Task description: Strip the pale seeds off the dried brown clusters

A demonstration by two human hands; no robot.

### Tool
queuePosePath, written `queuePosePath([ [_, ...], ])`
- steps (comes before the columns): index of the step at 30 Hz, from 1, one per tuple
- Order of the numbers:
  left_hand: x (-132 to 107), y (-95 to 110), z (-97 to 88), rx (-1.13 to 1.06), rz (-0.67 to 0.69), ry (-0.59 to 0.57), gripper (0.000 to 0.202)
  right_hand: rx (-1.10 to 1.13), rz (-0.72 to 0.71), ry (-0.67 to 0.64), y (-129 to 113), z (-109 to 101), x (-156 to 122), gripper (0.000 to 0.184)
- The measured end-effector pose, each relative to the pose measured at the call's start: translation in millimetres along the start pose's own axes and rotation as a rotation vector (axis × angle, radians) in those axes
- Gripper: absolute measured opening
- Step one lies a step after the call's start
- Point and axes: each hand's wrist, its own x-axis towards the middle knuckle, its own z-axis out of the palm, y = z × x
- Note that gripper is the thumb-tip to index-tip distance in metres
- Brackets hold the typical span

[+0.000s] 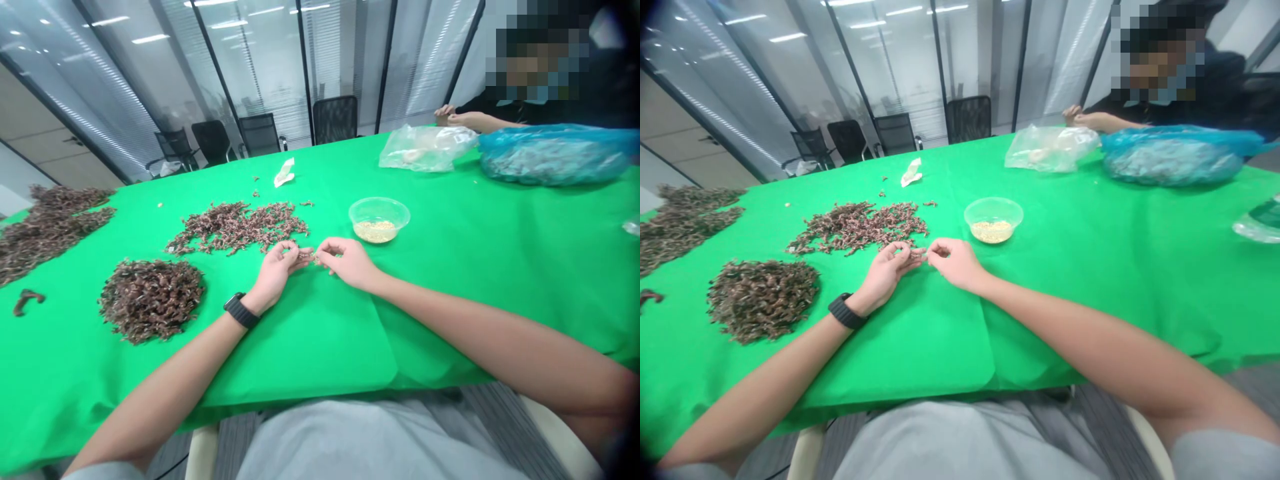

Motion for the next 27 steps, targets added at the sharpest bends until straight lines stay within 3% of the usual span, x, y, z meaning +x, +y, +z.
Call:
queuePosePath([
  [12, -0.3, -4.7, -0.3, 0.006, 0.066, 0.014, 0.041, 0.092, -0.038, -0.021, 5.7, 5.5, -3.5, 0.021],
  [17, -0.1, -5.3, -1.4, 0.195, 0.081, 0.019, 0.037, 0.116, -0.016, 0.043, 4.5, 3.6, -0.9, 0.019],
  [23, -2.7, -8.0, -0.8, 0.508, 0.13, -0.108, 0.031, 0.107, -0.031, 0.056, 3.6, 2.0, -0.2, 0.019],
  [27, -4.9, -6.5, 1.6, 0.584, 0.181, -0.132, 0.03, -0.033, -0.105, 0.075, 1.7, 0.1, -2.2, 0.016],
])
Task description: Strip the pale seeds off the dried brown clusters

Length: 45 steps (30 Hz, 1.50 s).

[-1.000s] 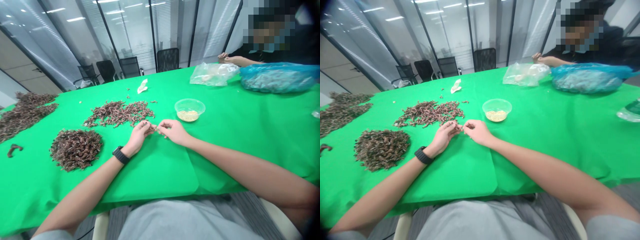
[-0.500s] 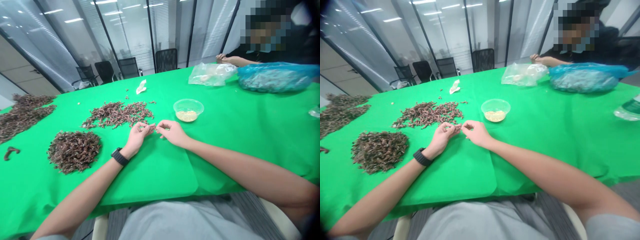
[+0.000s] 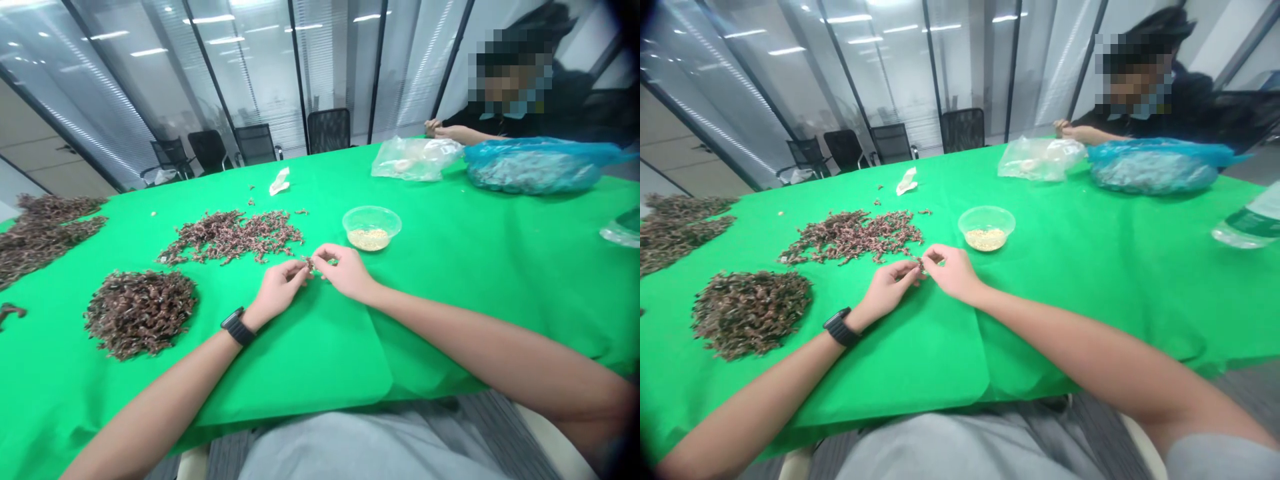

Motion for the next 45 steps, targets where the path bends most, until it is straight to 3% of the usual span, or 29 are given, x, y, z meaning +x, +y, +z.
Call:
queuePosePath([
  [4, -0.2, 3.5, 0.2, -0.035, -0.006, 0.021, 0.03, -0.195, -0.116, -0.016, -3.9, -2.4, -0.8, 0.014],
  [8, -0.5, 2.3, 1.4, 0.006, -0.011, -0.01, 0.031, -0.257, -0.146, -0.039, -2.2, -1.0, -1.0, 0.013],
  [28, -1.7, 9.2, 2.3, 0.146, 0.027, -0.015, 0.027, -0.282, -0.178, -0.014, 7.2, 0.8, 1.3, 0.011],
  [34, -5.0, 12.3, 1.0, 0.324, 0.116, 0.008, 0.023, -0.347, -0.232, -0.023, 8.1, 0.1, 0.9, 0.011],
  [45, -6.3, 11.4, -4.5, 0.562, 0.196, -0.003, 0.025, -0.237, -0.089, -0.088, 3.6, -4.8, 3.5, 0.012],
])
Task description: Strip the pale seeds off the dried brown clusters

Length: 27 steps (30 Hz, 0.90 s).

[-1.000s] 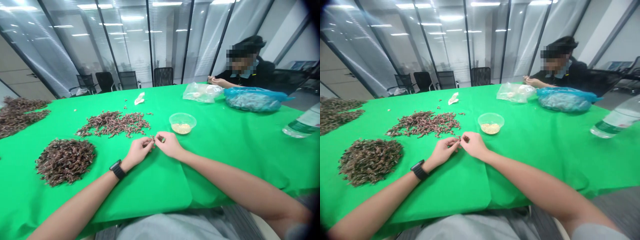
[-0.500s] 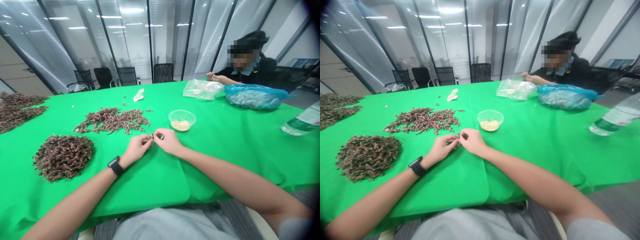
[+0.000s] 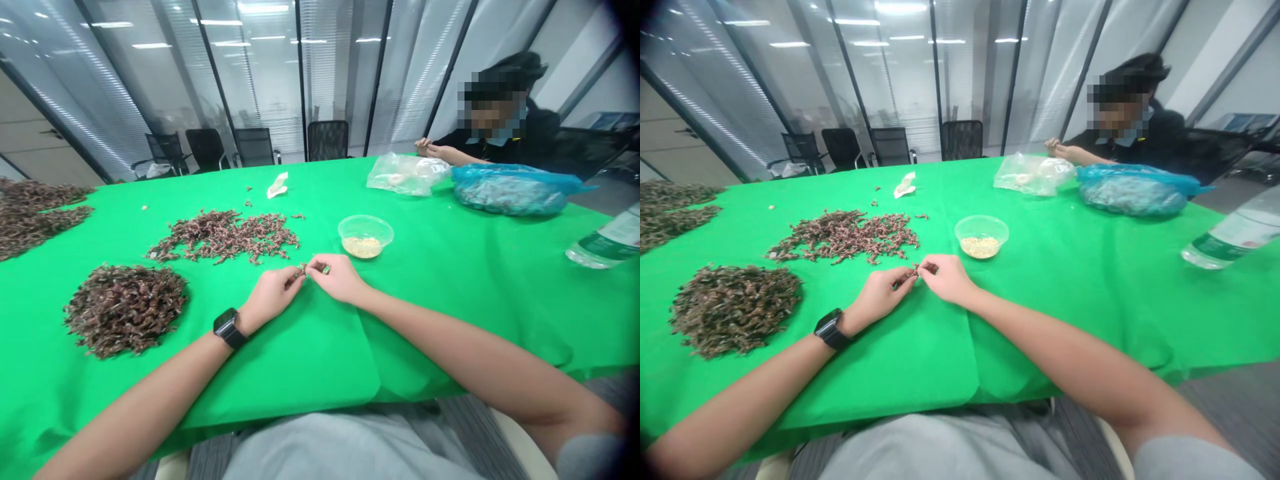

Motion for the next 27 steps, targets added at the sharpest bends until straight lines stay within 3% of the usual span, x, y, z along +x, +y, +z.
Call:
queuePosePath([
  [4, -0.1, -0.5, -1.0, 0.024, 0.02, -0.003, 0.024, 0.016, 0.037, 0.038, 2.6, 2.3, 1.1, 0.008],
  [8, -0.3, 1.5, -2.2, -0.086, 0.002, -0.005, 0.024, 0.103, 0.012, 0.05, 3.4, 2.8, 2.4, 0.033],
  [13, -0.8, 3.0, -2.7, -0.154, -0.013, -0.022, 0.025, 0.088, -0.05, 0.009, 0.7, 1.0, 1.9, 0.02],
  [27, -1.7, 4.0, -2.3, -0.109, -0.007, -0.016, 0.026, 0.084, -0.034, -0.007, -0.8, 0.4, 0.9, 0.019],
])
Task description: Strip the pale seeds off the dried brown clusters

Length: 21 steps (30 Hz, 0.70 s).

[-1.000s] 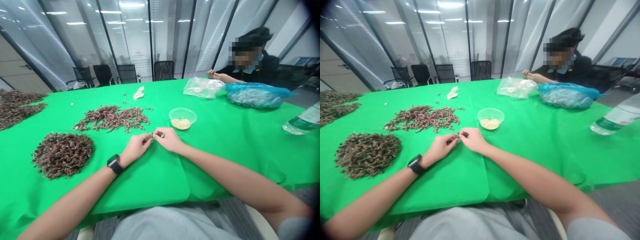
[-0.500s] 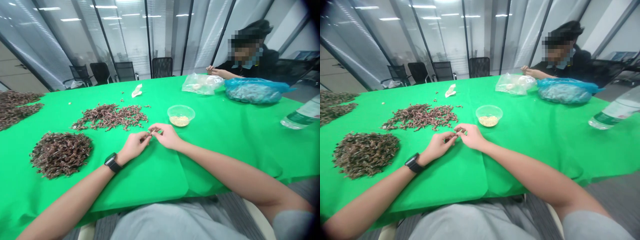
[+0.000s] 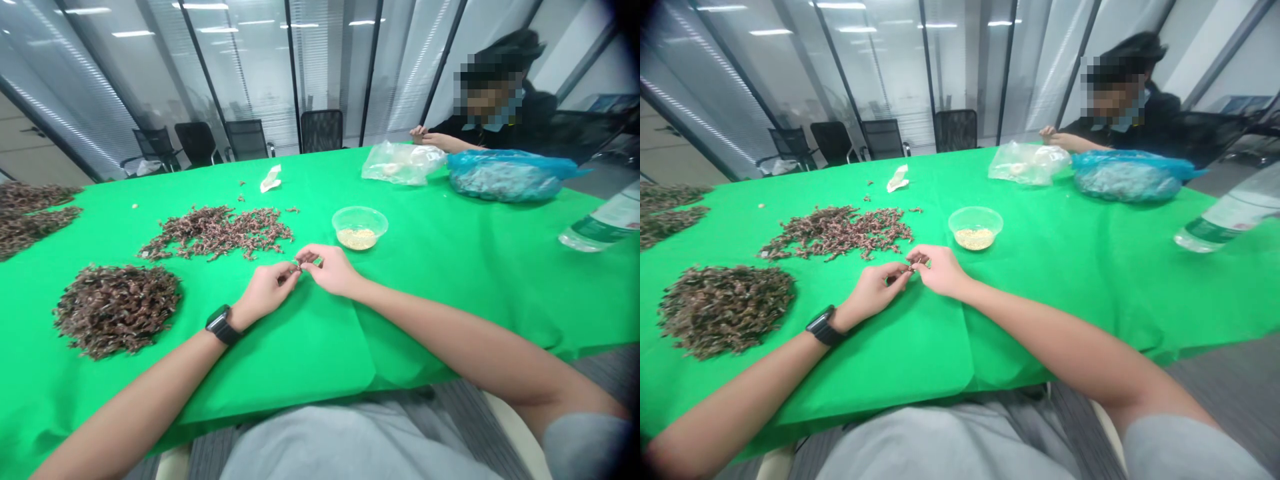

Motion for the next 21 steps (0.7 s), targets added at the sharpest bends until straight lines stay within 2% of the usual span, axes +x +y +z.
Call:
queuePosePath([
  [6, -0.4, 2.7, -0.4, -0.001, 0.004, -0.008, 0.029, 0.003, -0.018, 0.019, 1.1, 0.8, -0.6, 0.016],
  [10, 0.5, 2.3, -0.1, -0.019, -0.001, 0.018, 0.028, -0.117, -0.136, 0.063, 1.3, -2.4, -1.6, 0.014],
  [13, 1.1, 1.6, -0.1, -0.021, -0.006, 0.037, 0.025, -0.234, -0.237, 0.028, -0.8, -6.2, -2.7, 0.005],
  [16, 1.1, 2.4, -0.1, -0.003, 0.005, 0.059, 0.025, -0.33, -0.301, 0.002, -4.4, -8.8, -3.6, 0.008],
  [21, -0.2, 3.6, 0.6, 0.043, 0.026, 0.073, 0.024, -0.316, -0.264, 0.04, -6.8, -5.2, -4.2, 0.007],
])
